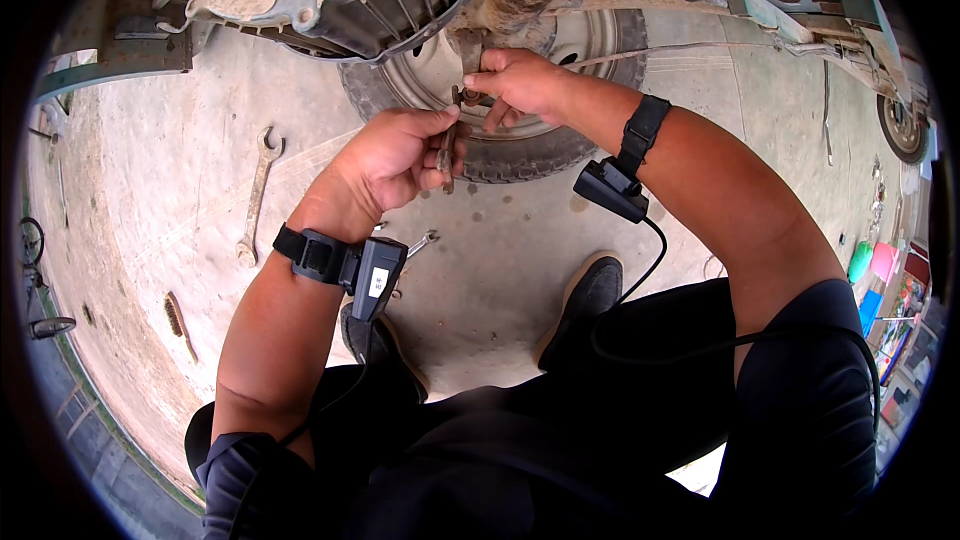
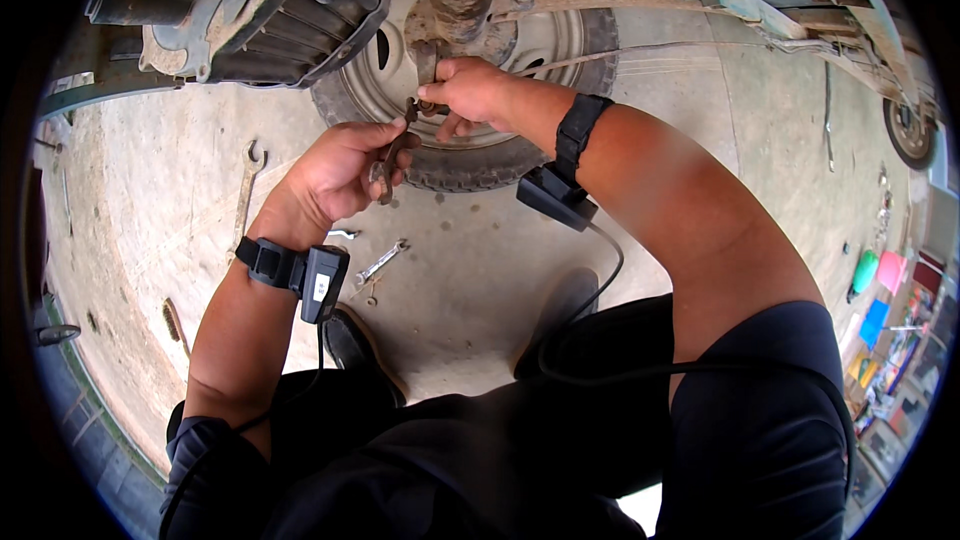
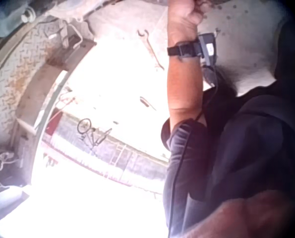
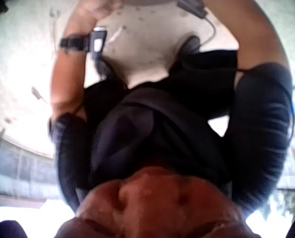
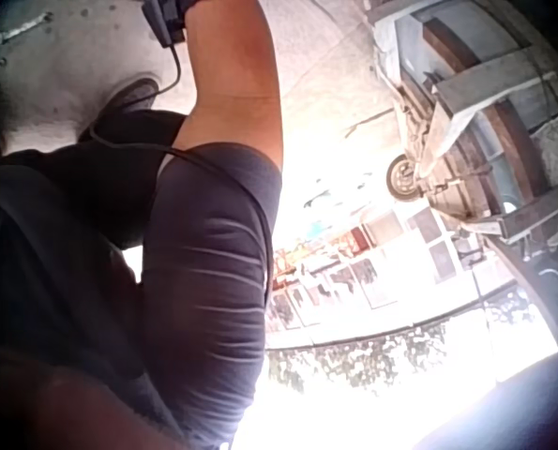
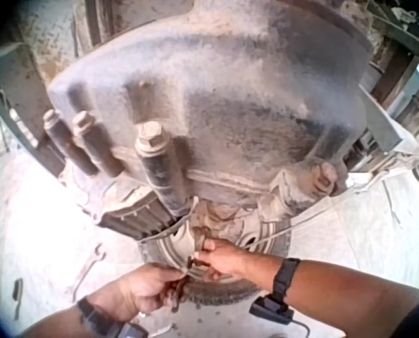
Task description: The person is working on the rear wheel assembly of a vehicle, likely a motorcycle or scooter. They use a wrench to tighten a bolt on the brake mechanism and then adjust a metal cable connected to the brake system.
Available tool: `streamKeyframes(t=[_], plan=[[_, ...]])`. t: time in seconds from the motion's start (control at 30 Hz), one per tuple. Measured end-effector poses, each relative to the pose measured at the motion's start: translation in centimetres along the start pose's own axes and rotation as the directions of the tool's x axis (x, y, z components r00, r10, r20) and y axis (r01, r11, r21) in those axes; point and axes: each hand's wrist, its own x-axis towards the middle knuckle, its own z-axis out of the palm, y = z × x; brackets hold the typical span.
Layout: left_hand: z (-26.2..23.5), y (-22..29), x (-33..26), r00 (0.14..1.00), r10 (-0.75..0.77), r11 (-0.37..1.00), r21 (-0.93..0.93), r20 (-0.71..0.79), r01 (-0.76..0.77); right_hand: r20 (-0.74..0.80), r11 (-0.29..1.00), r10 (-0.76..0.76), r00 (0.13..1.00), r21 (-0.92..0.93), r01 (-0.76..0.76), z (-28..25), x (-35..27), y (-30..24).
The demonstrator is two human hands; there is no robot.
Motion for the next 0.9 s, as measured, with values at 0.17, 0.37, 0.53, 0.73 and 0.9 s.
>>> streamKeyframes(t=[0.17, 0.37, 0.53, 0.73, 0.9], plan=[[0.1, -0.8, 0.2, 1.000, 0.023, 1.000, 0.000, 0.005, -0.023, -0.001, 1.000, 0.001, 1.000, -0.004, -0.001, 0.1, 0.0, -0.2], [1.0, -1.4, 0.1, 0.998, 0.056, 0.993, 0.108, -0.024, -0.053, -0.003, 1.000, 0.011, 1.000, 0.002, -0.011, 0.0, 0.0, 0.1], [-0.4, -5.3, 3.1, 0.933, 0.351, 0.567, 0.811, -0.077, -0.147, 0.004, 1.000, 0.011, 1.000, 0.002, -0.011, 0.1, 0.2, 0.0], [-1.3, -4.7, 3.3, 0.932, 0.358, 0.448, 0.885, -0.046, -0.129, 0.023, 1.000, 0.019, 1.000, 0.006, -0.019, -0.1, 0.5, 0.2], [-0.2, -2.7, 0.4, 0.990, 0.128, 0.777, 0.626, -0.064, -0.060, 0.030, 1.000, 0.021, 0.999, 0.013, -0.021, -0.3, 0.4, 0.2]])
